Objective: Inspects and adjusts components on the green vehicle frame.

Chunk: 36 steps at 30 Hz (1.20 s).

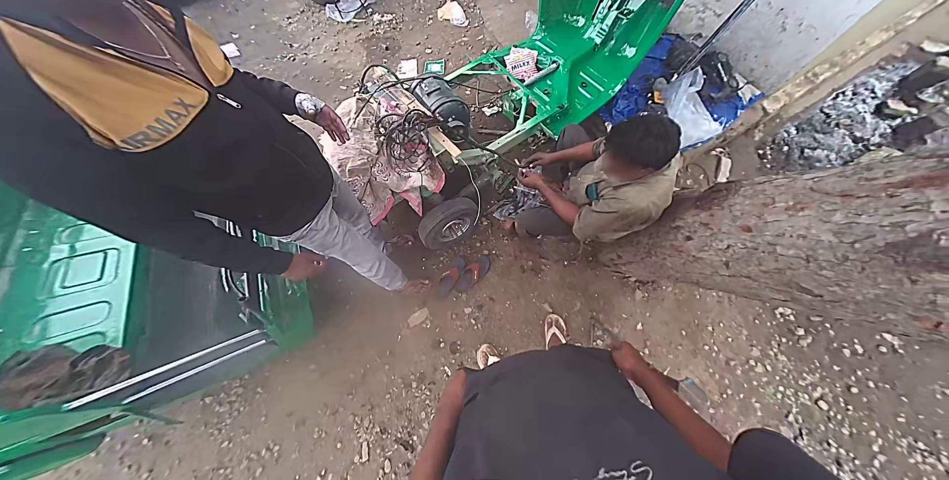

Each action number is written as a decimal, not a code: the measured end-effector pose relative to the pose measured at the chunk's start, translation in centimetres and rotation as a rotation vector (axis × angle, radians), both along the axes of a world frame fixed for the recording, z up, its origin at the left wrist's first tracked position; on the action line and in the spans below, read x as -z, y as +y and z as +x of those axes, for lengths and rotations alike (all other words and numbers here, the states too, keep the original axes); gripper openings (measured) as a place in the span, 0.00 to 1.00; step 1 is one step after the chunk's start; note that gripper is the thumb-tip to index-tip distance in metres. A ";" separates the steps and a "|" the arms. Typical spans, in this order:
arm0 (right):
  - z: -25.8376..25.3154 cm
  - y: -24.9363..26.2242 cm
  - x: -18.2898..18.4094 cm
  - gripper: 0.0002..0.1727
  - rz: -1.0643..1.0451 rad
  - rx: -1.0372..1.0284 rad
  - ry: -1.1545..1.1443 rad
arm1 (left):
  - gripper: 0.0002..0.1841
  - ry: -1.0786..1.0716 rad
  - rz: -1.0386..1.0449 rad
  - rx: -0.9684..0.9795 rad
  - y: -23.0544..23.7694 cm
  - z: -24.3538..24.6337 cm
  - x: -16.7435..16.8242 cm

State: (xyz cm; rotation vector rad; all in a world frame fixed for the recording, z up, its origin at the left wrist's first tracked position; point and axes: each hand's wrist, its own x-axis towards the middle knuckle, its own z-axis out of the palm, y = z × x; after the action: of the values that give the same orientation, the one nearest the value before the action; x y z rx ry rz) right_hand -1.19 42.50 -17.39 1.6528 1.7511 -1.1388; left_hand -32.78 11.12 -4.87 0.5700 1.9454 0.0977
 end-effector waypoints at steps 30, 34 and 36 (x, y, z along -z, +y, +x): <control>-1.3 -5.7 -0.1 0.15 0.044 0.003 -0.050 | 0.19 -0.024 0.047 -0.020 -5.6 -2.1 4.2; -1.1 -6.0 -0.4 0.16 0.047 0.007 -0.045 | 0.20 -0.032 0.053 -0.027 -5.5 -2.2 4.6; -1.0 -6.1 -0.6 0.16 0.055 0.014 -0.044 | 0.20 -0.029 0.046 -0.018 -5.4 -2.2 4.5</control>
State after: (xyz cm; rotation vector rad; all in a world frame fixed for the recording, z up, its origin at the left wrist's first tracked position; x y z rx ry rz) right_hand -2.18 36.38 -16.82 1.7117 1.7608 -1.0616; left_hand -34.98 5.68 -9.34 0.5782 1.9244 0.1622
